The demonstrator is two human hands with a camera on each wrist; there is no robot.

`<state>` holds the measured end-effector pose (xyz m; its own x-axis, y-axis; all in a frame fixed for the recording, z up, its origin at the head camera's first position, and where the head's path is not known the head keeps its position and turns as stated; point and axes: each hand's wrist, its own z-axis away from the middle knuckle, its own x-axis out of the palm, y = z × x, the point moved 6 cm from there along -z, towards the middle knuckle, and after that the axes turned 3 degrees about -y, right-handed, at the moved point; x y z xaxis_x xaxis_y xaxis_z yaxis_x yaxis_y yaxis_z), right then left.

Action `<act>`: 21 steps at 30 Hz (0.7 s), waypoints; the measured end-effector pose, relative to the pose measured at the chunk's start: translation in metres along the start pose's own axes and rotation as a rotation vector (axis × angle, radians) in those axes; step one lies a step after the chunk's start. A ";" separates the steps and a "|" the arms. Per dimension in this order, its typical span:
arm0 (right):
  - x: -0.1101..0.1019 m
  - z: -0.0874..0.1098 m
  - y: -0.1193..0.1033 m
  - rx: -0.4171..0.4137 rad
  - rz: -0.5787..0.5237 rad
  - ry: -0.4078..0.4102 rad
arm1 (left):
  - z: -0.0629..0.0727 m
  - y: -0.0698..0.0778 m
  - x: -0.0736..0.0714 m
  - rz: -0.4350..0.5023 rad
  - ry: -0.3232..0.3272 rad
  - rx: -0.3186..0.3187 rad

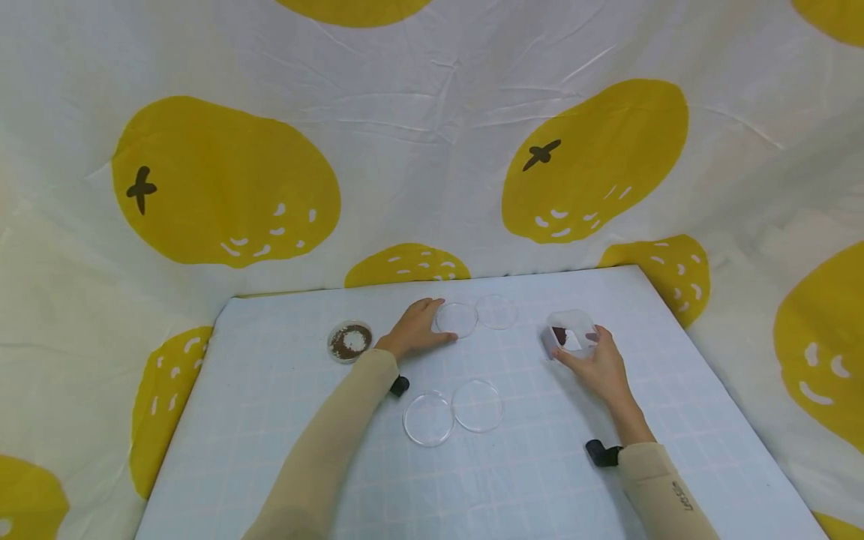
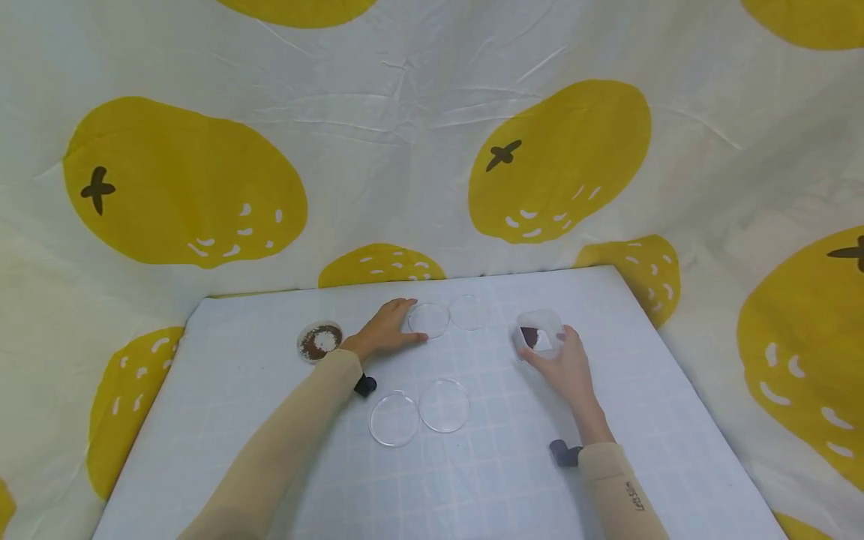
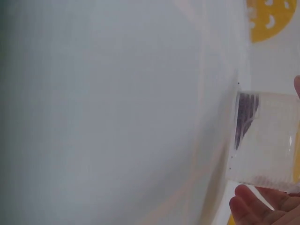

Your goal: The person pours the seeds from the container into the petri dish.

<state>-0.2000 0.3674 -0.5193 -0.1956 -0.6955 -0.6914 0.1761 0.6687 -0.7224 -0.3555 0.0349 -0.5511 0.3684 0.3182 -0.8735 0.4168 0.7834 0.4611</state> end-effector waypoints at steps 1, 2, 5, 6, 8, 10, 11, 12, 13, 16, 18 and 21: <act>0.000 0.000 0.000 0.008 -0.003 -0.003 | 0.000 0.000 0.000 0.000 0.001 -0.002; 0.000 0.000 0.001 0.015 -0.005 -0.006 | 0.000 -0.001 0.001 0.005 0.000 -0.005; 0.001 0.000 0.003 0.034 -0.022 -0.016 | -0.001 -0.001 0.000 0.004 0.001 -0.006; 0.002 0.000 0.004 0.034 -0.026 -0.016 | 0.000 0.000 0.000 -0.001 0.002 -0.007; 0.003 -0.002 0.005 0.032 -0.032 -0.017 | 0.001 0.001 -0.002 -0.013 0.001 -0.009; 0.004 -0.003 0.006 0.028 -0.034 -0.016 | 0.002 0.001 -0.003 -0.028 0.002 -0.011; 0.004 -0.003 0.006 0.026 -0.032 -0.013 | 0.002 0.002 -0.004 -0.033 0.002 -0.014; 0.004 -0.004 0.005 0.024 -0.030 -0.010 | 0.003 0.002 -0.004 -0.037 0.000 -0.018; 0.004 -0.004 0.004 0.022 -0.028 -0.010 | 0.003 0.002 -0.004 -0.042 -0.002 -0.023; 0.005 -0.007 0.000 0.009 -0.029 -0.008 | 0.003 0.001 -0.004 -0.060 -0.008 -0.039; 0.006 -0.009 -0.004 -0.003 -0.031 -0.010 | 0.002 0.000 -0.003 -0.072 -0.009 -0.044; 0.008 -0.012 -0.010 -0.025 -0.039 -0.015 | 0.001 -0.001 -0.003 -0.075 -0.016 -0.047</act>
<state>-0.2144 0.3585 -0.5175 -0.1869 -0.7249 -0.6630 0.1449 0.6472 -0.7484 -0.3560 0.0331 -0.5488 0.3515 0.2492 -0.9024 0.4042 0.8290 0.3864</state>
